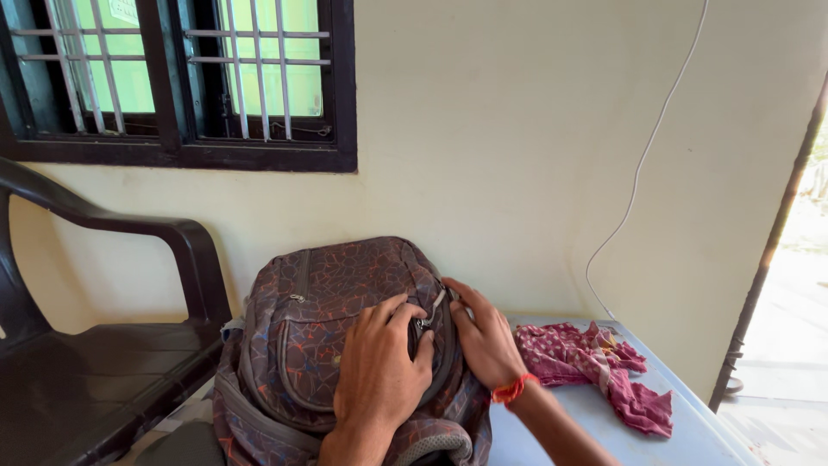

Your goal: The person unzips a backpack on a table, takes out a laptop, and opens it on the table. They unpack an external keyboard and mouse, position the keyboard, and plug cables into the laptop's side ports. Finally they close the laptop and wipe it with a cloth.

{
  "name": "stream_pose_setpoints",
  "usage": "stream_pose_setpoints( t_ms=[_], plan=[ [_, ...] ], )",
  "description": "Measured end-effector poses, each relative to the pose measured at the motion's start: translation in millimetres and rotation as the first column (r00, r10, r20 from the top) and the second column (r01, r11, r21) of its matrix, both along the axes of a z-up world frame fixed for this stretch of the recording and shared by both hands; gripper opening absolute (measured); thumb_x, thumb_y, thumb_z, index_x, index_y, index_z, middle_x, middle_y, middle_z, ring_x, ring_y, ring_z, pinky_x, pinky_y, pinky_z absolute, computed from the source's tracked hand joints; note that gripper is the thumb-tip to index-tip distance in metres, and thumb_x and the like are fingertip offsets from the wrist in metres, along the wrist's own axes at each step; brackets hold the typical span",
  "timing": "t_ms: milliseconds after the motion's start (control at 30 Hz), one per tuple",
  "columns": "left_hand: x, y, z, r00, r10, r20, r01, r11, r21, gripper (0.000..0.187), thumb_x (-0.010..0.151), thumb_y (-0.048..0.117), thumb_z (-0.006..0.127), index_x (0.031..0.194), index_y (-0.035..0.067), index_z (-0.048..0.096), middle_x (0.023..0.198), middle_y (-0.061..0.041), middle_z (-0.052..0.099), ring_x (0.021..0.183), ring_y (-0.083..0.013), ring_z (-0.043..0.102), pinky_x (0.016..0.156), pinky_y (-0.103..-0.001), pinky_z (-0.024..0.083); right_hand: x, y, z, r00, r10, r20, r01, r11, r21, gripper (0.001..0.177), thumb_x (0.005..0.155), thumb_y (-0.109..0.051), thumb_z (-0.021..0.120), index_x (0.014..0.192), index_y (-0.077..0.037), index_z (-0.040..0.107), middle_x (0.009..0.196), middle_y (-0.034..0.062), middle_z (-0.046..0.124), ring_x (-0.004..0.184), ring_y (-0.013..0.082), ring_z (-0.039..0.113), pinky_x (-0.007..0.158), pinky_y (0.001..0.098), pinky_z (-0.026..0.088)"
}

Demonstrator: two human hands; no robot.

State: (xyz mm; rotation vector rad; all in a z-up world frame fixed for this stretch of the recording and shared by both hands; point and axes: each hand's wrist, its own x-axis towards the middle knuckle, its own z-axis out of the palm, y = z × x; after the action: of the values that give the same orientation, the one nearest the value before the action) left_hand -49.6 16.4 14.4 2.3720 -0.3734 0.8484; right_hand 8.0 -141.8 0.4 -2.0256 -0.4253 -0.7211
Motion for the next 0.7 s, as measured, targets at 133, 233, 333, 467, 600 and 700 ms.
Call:
stream_pose_setpoints(
  t_ms=[133, 233, 333, 467, 600, 700],
  plan=[
    [5, 0, -3, 0.999, 0.008, 0.053, -0.008, 1.000, 0.004, 0.033, 0.088, 0.024, 0.070, 0.118, 0.009, 0.071, 0.136, -0.012, 0.062, 0.124, -0.0305, 0.055, 0.106, -0.046, 0.041, 1, 0, -12, 1.000, 0.005, -0.012, -0.004, 0.997, 0.077, 0.042, 0.098, -0.021, 0.049, 0.138, -0.014, 0.060, 0.137, 0.0103, 0.064, 0.125, 0.0285, 0.063, 0.103, 0.0387, 0.049],
    [4, -1, -6, 0.996, 0.004, 0.085, -0.004, 1.000, 0.003, 0.034, 0.088, 0.023, 0.070, 0.118, 0.008, 0.071, 0.133, -0.012, 0.065, 0.123, -0.0309, 0.058, 0.107, -0.045, 0.042, -1, -4, -17, 1.000, -0.003, -0.024, 0.005, 0.997, 0.075, 0.043, 0.099, -0.025, 0.050, 0.139, -0.014, 0.059, 0.137, 0.0112, 0.065, 0.127, 0.0279, 0.063, 0.103, 0.0378, 0.049],
    [-1, 1, -3, 0.996, -0.002, 0.088, 0.001, 1.000, 0.016, 0.036, 0.089, 0.024, 0.069, 0.120, 0.007, 0.070, 0.134, -0.015, 0.065, 0.122, -0.0330, 0.059, 0.105, -0.046, 0.043, -5, -6, -19, 0.994, 0.019, -0.104, -0.010, 0.996, 0.085, 0.047, 0.099, -0.033, 0.049, 0.142, -0.014, 0.056, 0.140, 0.0117, 0.064, 0.131, 0.0263, 0.061, 0.105, 0.0371, 0.048],
    [-11, 3, 1, 1.000, -0.003, -0.028, 0.003, 1.000, -0.001, 0.045, 0.092, 0.032, 0.065, 0.129, 0.008, 0.063, 0.128, -0.017, 0.068, 0.121, -0.0337, 0.063, 0.105, -0.045, 0.049, -10, -13, -27, 0.979, 0.044, -0.201, -0.031, 0.997, 0.067, 0.056, 0.101, -0.043, 0.044, 0.147, -0.013, 0.052, 0.143, 0.0155, 0.063, 0.135, 0.0264, 0.058, 0.111, 0.0367, 0.042],
    [-3, 15, 7, 0.944, -0.076, -0.321, 0.060, 0.996, -0.058, 0.062, 0.099, 0.049, 0.050, 0.149, 0.014, 0.044, 0.141, -0.016, 0.058, 0.128, -0.0352, 0.060, 0.111, -0.051, 0.043, -12, -26, -33, 0.965, 0.102, -0.242, -0.094, 0.995, 0.045, 0.063, 0.098, -0.050, 0.042, 0.152, -0.016, 0.045, 0.151, 0.0124, 0.056, 0.142, 0.0259, 0.050, 0.115, 0.0362, 0.036],
    [9, 51, 4, 0.976, 0.175, -0.131, -0.170, 0.984, 0.050, 0.067, 0.097, 0.056, 0.049, 0.145, 0.009, 0.050, 0.143, -0.019, 0.059, 0.135, -0.0369, 0.055, 0.114, -0.053, 0.041, -8, -30, -31, 0.943, 0.049, -0.328, -0.041, 0.999, 0.032, 0.071, 0.096, -0.057, 0.040, 0.153, -0.015, 0.046, 0.150, 0.0119, 0.058, 0.144, 0.0249, 0.049, 0.117, 0.0363, 0.035]
  ],
)
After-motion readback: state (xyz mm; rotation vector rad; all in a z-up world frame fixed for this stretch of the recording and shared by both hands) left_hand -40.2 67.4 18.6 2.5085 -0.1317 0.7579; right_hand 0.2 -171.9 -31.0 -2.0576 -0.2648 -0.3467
